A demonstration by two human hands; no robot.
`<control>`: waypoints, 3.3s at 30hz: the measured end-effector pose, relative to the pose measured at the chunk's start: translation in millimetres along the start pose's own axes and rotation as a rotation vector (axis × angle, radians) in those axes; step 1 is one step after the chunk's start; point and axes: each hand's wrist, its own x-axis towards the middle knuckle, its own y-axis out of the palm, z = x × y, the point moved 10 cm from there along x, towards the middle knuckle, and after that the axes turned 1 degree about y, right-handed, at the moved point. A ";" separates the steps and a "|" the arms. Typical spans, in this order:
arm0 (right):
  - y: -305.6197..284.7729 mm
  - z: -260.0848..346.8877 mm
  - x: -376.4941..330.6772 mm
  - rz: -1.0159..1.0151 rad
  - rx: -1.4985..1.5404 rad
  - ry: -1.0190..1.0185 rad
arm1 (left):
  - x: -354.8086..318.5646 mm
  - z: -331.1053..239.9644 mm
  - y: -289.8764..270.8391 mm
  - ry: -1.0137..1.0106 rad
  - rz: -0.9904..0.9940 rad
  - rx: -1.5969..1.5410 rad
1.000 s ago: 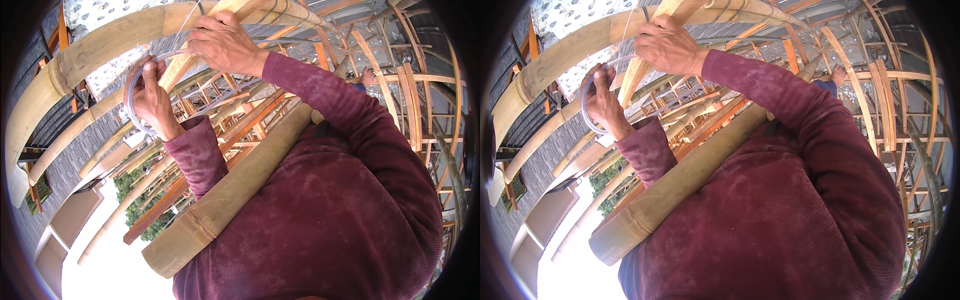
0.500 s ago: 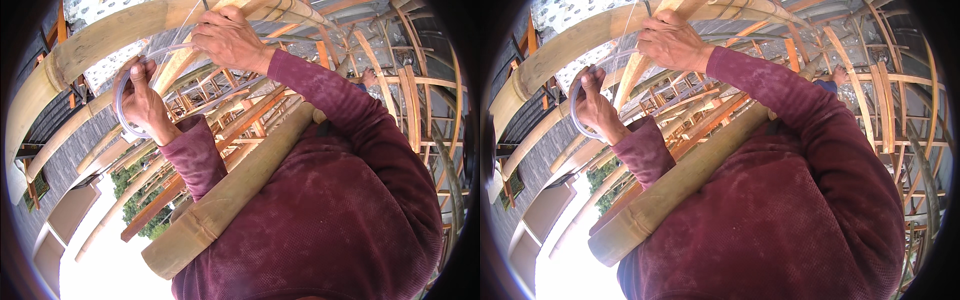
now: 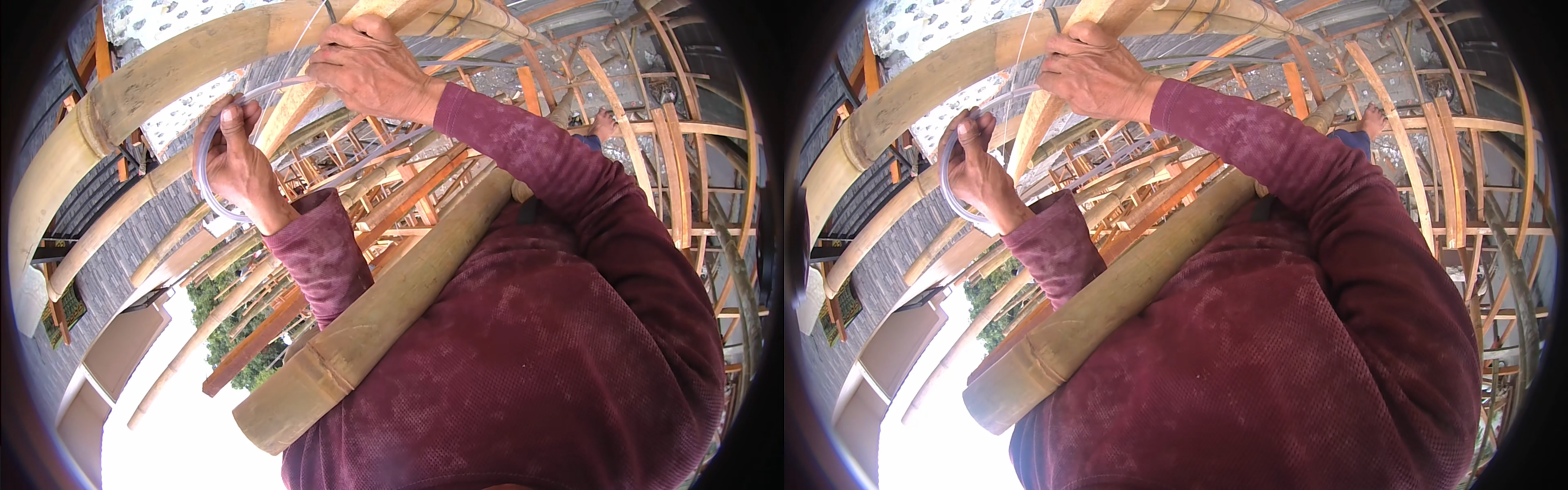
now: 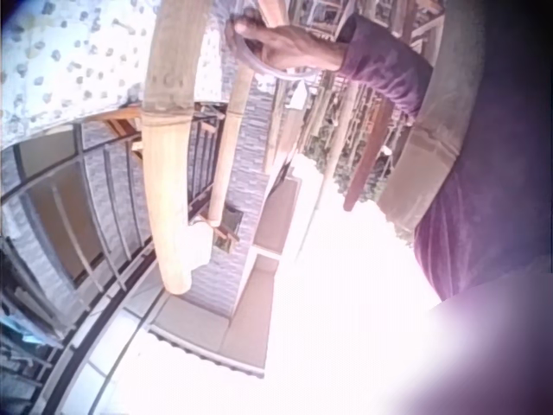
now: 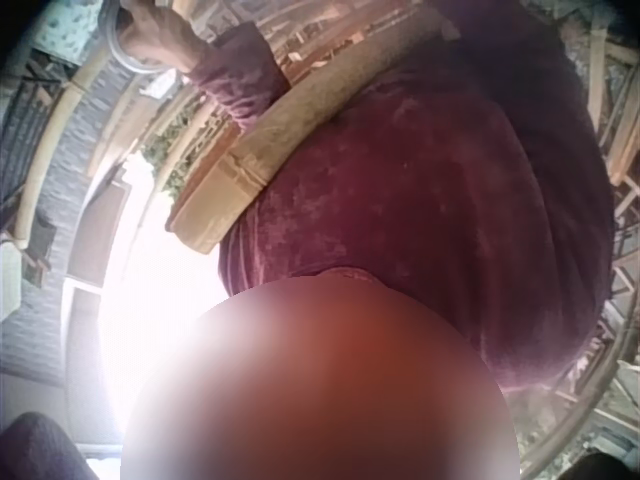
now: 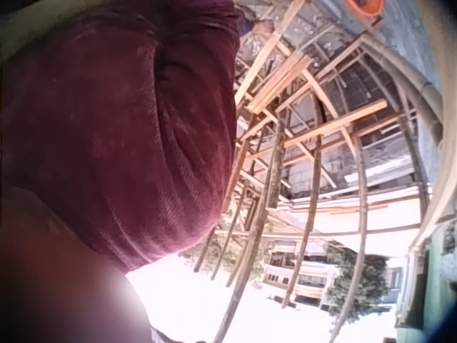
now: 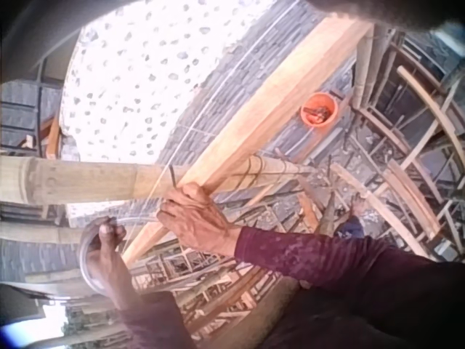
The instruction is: The person secures a bamboo pole to a larger bamboo framework using a clear plastic tie. They wrap the tie around the pole and the structure, then pull it tight to fasten the components together.
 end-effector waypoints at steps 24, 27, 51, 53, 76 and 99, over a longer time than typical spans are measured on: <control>0.0 1.9 -0.6 -0.020 -0.034 -0.004 | 0.1 -3.3 0.4 0.020 -0.021 -0.009; -1.7 1.3 0.2 -0.046 0.025 -0.007 | 0.2 -4.5 -0.2 0.024 -0.027 -0.010; 0.4 3.0 1.4 -0.028 0.095 -0.023 | -2.5 0.9 -6.5 -0.001 -0.036 -0.024; -1.5 2.8 1.4 -0.041 0.085 -0.019 | -2.7 0.1 -4.5 0.004 -0.028 -0.014; -0.4 6.1 -1.2 -0.018 -0.152 -0.045 | -5.1 7.7 1.7 -0.019 0.000 0.015; -1.8 0.0 1.9 -0.053 0.086 -0.011 | -5.6 6.9 -1.7 -0.031 -0.016 0.022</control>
